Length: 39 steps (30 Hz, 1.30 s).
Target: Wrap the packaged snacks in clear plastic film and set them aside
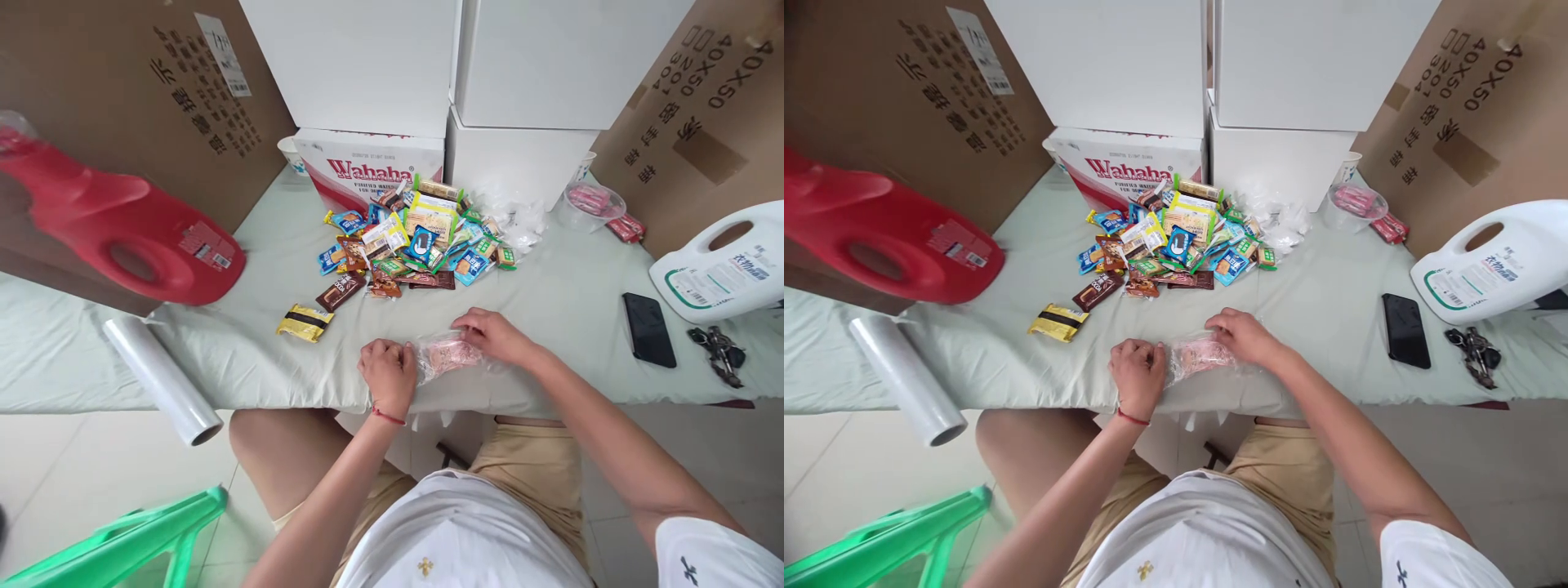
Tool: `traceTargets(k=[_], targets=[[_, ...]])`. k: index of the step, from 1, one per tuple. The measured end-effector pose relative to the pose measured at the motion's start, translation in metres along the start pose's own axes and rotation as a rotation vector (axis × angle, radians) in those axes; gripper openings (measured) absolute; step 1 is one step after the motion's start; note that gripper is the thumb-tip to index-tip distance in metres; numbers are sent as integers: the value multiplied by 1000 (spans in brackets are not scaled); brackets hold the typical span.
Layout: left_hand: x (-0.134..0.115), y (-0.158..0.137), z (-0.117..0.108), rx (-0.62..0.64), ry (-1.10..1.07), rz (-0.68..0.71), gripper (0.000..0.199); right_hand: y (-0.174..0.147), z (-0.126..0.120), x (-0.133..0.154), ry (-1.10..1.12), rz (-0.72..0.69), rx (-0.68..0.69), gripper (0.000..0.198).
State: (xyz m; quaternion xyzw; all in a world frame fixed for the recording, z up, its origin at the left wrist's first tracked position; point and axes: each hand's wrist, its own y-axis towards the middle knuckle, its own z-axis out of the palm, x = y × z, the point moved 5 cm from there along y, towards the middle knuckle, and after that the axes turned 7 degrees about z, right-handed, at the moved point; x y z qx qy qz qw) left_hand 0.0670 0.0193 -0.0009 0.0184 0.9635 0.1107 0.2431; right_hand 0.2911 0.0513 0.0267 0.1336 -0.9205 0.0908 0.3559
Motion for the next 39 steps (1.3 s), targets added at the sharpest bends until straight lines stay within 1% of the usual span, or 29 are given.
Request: traceTargets(k=[2,4,6,8,10,11,12,13,14,15,17,18,19,20,21,22,23,24,25,26,27,28,29,31,33,34,36,39], targets=[[0,1,2,57,54,22,30,-2,-23,-20,71,48,-38,28],[-2,-1,1,84,97,40,30,-10,-47,-35,82,156,-155,25],[-4,-3,1,91,127,46,30,-25,-64,-36,121,231,-264,33],[-7,-4,1,94,144,60,31,-41,-65,-24,172,211,-281,50],[-8,-4,2,95,153,72,32,-52,-53,-10,146,151,-203,73],[-8,-4,2,95,156,74,32,-55,-45,-8,112,143,-156,77],[-8,-4,3,94,158,73,32,-57,-39,-11,85,164,-121,72],[-7,-4,3,89,156,72,32,-57,-37,-20,69,217,-110,60],[-7,-4,3,81,151,76,32,-57,-38,-34,53,296,-127,48],[-7,-5,3,69,141,86,31,-58,-43,-50,19,391,-172,39],[-7,-5,2,37,113,124,30,-62,-60,-77,-127,570,-304,31],[-7,-6,2,26,98,144,30,-65,-69,-84,-218,626,-374,29],[-7,-6,2,20,82,157,29,-69,-76,-85,-291,645,-445,27],[-6,-6,2,14,61,154,28,-73,-81,-79,-327,619,-519,26],[-4,-5,1,1,33,133,28,-77,-81,-68,-323,549,-595,26],[-1,-6,0,-21,0,100,27,-80,-78,-53,-292,441,-653,27],[2,-6,-2,-49,-33,66,29,-81,-71,-36,-252,308,-673,28],[4,-7,-4,-75,-58,42,32,-81,-59,-20,-220,167,-639,29],[6,-8,-5,-91,-71,35,35,-80,-44,-5,-201,40,-549,30],[6,-10,-6,-93,-70,47,37,-77,-29,5,-194,-50,-442,30],[5,-12,-7,-81,-60,72,36,-75,-15,10,-196,-96,-346,31],[3,-14,-7,-64,-47,105,34,-74,-4,12,-200,-103,-286,32],[2,-17,-6,-47,-33,135,28,-73,3,12,-204,-85,-279,32],[-2,-20,-6,-25,-7,187,16,-74,6,13,-194,-48,-377,31],[-6,-21,-6,-14,11,218,10,-75,10,25,-175,-94,-442,31],[-7,-20,-6,-9,12,224,10,-74,14,33,-170,-135,-431,32],[-6,-17,-7,13,-16,220,10,-68,27,48,-184,-192,-341,34],[3,-12,-11,84,-128,150,14,-51,45,54,-234,-174,-225,32]])
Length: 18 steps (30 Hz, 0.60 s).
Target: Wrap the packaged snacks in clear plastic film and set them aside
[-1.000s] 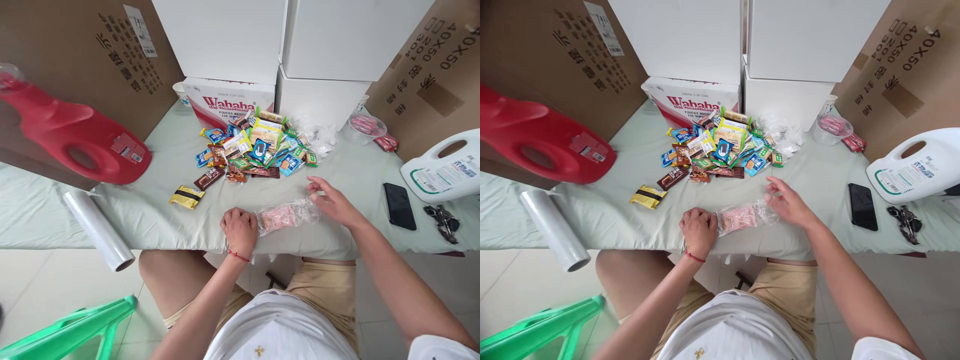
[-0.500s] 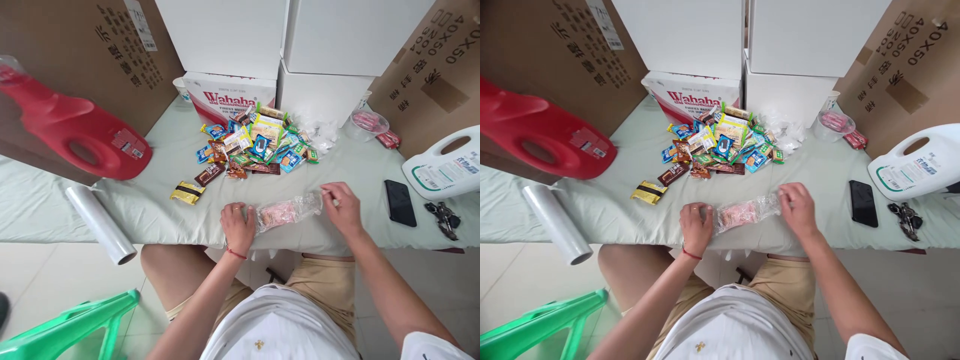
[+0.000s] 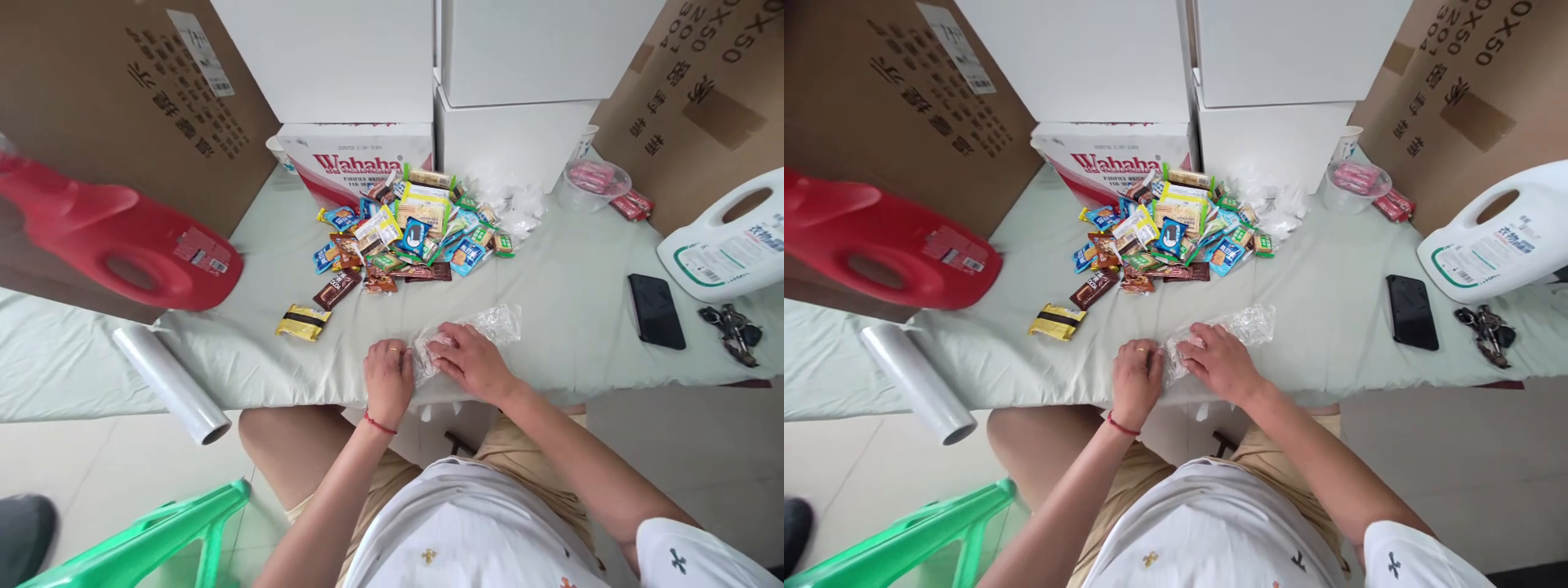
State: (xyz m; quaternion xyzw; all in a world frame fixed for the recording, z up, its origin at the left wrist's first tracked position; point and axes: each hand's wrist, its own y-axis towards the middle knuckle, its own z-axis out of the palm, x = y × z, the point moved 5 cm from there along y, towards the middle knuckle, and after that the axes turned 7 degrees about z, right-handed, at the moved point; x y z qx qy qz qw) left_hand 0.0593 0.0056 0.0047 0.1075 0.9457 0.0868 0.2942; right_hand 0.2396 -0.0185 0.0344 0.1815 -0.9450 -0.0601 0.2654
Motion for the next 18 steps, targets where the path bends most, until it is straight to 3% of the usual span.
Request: traceTargets(k=[3,6,9,11,14,18], targets=[[12,3,-8,66,-226,-141,14,8,11,-8,19,18,57,28],[14,5,-10,112,-607,-319,23,8,11,-15,90,22,81,28],[1,7,-3,132,-988,-538,40,6,9,-16,144,29,97,28],[-14,9,5,138,-1113,-632,47,5,9,-16,181,41,91,29],[-32,11,16,107,-1154,-679,46,4,8,-18,269,78,43,48],[-41,9,26,78,-1190,-599,47,3,5,-25,383,84,32,71]])
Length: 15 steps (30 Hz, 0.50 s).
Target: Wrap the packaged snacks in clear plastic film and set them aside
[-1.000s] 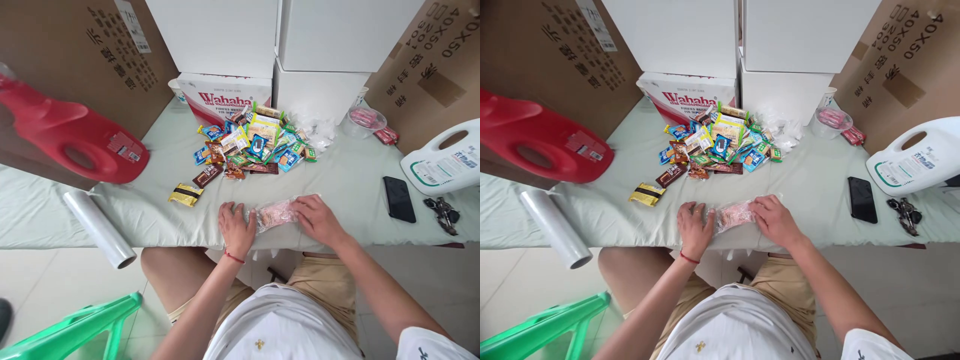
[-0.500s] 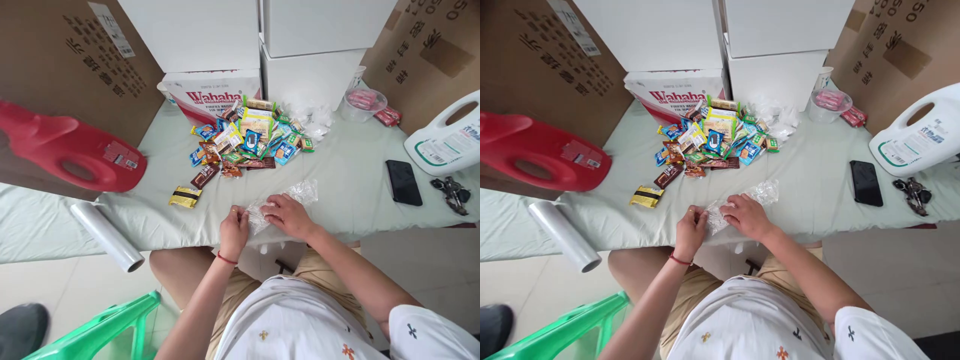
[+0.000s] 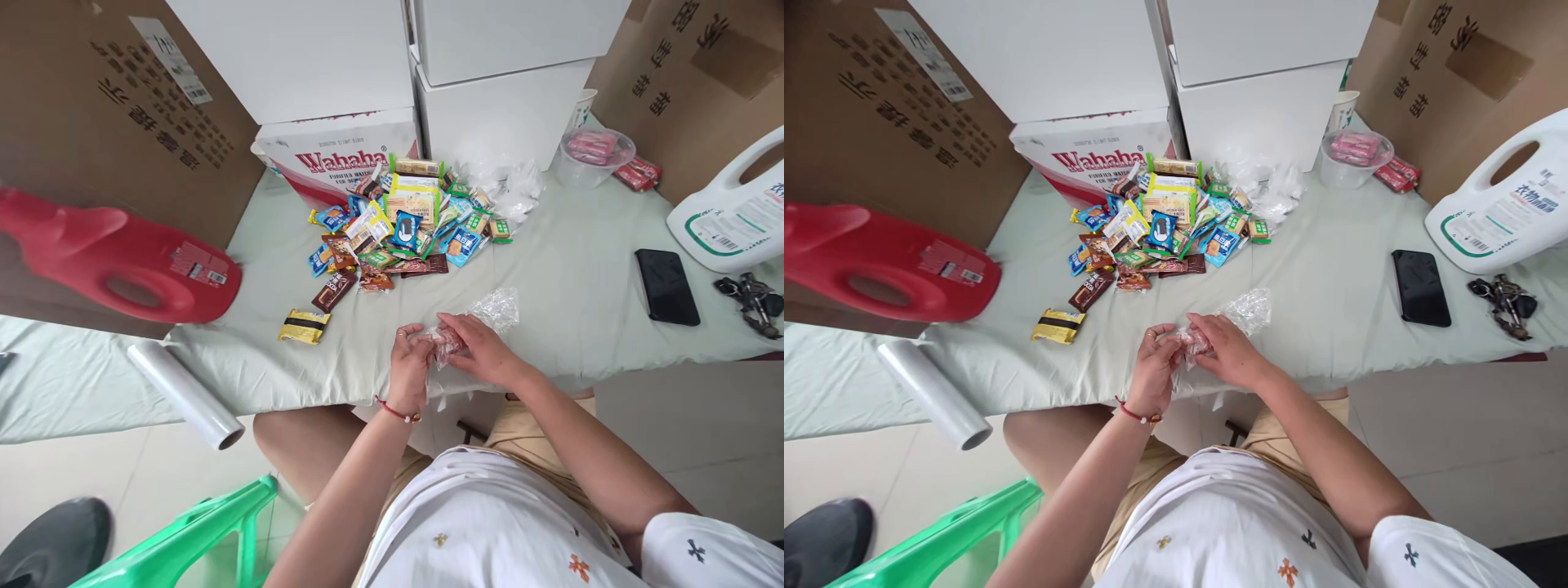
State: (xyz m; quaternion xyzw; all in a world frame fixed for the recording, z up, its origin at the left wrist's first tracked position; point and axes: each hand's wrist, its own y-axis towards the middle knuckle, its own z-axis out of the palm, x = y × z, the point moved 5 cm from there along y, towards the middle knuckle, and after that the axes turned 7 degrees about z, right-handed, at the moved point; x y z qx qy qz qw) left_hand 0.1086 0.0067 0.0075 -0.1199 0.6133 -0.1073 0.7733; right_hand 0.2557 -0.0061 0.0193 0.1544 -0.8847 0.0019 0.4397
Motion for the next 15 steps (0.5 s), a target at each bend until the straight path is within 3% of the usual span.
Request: traceTargets(k=[3,5,9,13,15], targets=[[6,-2,0,109,-27,45,65,-1,-5,1,60,-15,38,71],[8,-2,0,161,-3,101,79,-2,-6,1,136,-1,54,60],[10,-1,-1,196,77,219,96,0,-3,-4,129,93,-67,33],[13,-1,-5,177,101,257,96,2,2,-8,53,145,-59,32],[12,-3,-9,164,218,306,77,2,1,-10,74,169,-19,34]])
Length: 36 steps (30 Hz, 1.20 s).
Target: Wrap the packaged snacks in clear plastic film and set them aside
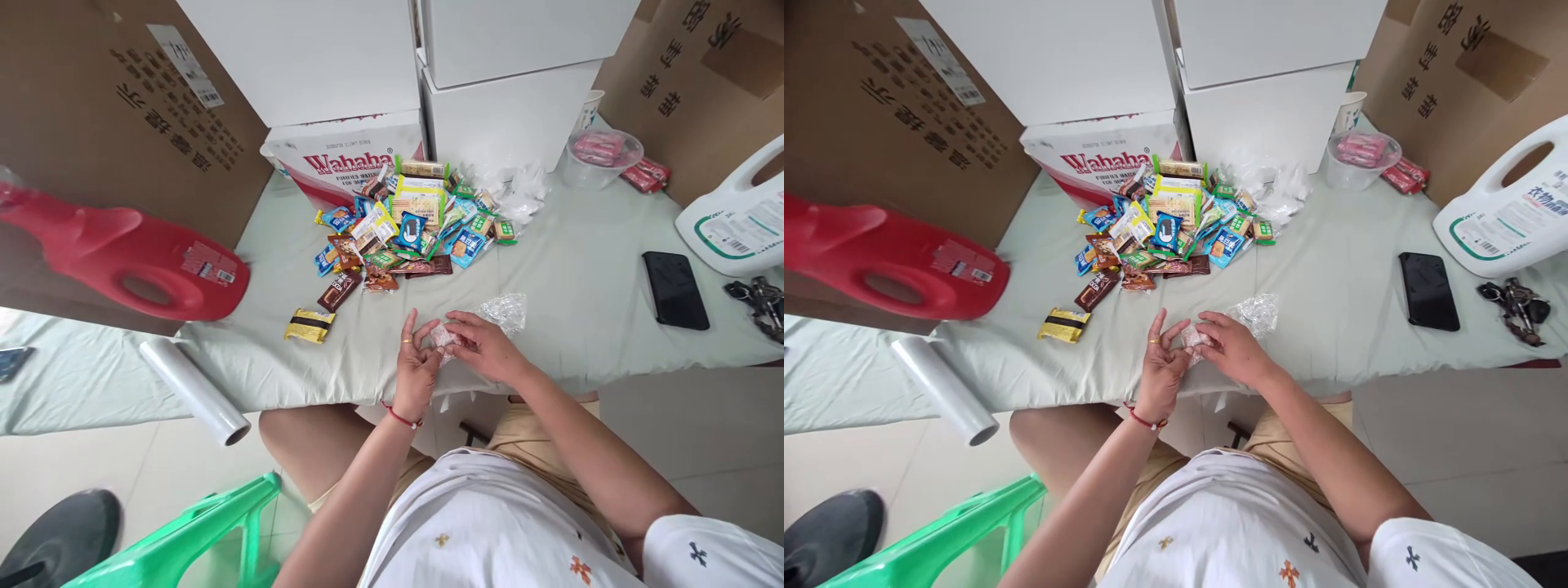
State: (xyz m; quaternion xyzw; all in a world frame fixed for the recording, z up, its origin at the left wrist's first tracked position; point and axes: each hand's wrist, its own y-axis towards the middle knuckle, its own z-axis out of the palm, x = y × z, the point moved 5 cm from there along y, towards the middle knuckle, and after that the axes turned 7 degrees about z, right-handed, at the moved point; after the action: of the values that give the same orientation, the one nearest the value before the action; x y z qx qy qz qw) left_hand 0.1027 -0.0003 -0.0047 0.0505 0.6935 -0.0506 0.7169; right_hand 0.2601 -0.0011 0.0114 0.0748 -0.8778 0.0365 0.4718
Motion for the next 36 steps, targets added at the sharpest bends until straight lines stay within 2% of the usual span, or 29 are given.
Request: traceTargets(k=[2,4,7,12,14,16,19,20,21,23,26,29,33,36], targets=[[-3,-3,-3,14,217,80,46,0,-3,-2,34,6,30,38],[-5,-4,-5,38,448,177,28,0,-6,-5,75,6,45,44],[-5,-3,-6,104,650,249,37,-1,-7,-10,136,-26,52,47],[-3,8,-6,254,680,298,43,-2,-3,-4,128,-91,49,36],[-3,11,-6,285,704,312,42,-5,-10,0,126,-63,0,35],[-2,12,-5,297,759,324,41,-13,-30,-1,104,-28,-158,33],[1,11,-5,287,846,334,41,-35,-76,-20,-81,133,-583,38],[2,10,-4,281,867,338,41,-41,-89,-29,-168,227,-684,44],[2,9,-4,274,882,343,41,-46,-99,-39,-246,326,-722,49],[3,8,-4,265,896,357,41,-46,-103,-57,-355,481,-622,55],[1,7,-3,268,905,374,40,-34,-90,-69,-394,591,-432,52],[-3,4,1,293,955,373,43,-19,-76,-66,-235,591,-404,40],[-6,1,5,319,1068,333,43,-12,-74,-56,256,426,-493,34],[-5,1,6,328,1097,306,42,-15,-77,-58,525,481,-496,41]])
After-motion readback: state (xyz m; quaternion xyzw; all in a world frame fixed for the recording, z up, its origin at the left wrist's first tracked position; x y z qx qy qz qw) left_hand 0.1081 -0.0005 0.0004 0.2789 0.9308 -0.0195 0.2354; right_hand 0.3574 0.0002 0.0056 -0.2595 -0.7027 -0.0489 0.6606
